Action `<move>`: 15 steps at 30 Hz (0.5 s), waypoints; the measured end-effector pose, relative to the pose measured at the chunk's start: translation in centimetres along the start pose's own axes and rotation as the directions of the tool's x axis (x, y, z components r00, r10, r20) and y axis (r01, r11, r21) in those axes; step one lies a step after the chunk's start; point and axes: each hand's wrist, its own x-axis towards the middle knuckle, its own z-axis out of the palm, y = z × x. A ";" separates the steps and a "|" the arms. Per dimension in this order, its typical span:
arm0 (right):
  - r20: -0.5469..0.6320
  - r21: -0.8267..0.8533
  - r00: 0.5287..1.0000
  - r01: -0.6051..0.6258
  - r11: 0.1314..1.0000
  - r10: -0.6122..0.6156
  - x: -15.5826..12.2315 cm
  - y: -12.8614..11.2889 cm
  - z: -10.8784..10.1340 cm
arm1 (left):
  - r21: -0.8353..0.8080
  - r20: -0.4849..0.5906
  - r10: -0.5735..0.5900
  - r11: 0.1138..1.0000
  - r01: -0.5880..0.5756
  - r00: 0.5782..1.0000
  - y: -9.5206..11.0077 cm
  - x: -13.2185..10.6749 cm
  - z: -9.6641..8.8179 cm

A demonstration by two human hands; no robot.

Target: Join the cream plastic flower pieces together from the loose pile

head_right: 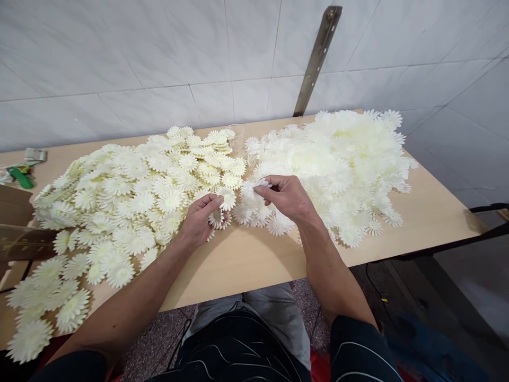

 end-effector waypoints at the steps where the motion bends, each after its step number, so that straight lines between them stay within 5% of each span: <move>1: 0.003 0.007 1.000 -0.002 1.000 0.002 0.0 0.1 0.0 | -0.001 -0.004 -0.002 1.000 0.002 1.000 0.0 0.0 0.0; 10: -0.085 -0.005 0.996 -0.019 1.000 0.018 -0.5 -0.5 -0.9 | -0.008 -0.009 -0.031 0.999 0.031 0.999 0.6 -0.3 0.5; 15: -0.206 -0.123 0.974 0.074 0.990 -0.098 -0.7 -0.4 -1.9 | 0.015 0.002 -0.042 0.999 0.042 0.999 0.8 -0.4 0.6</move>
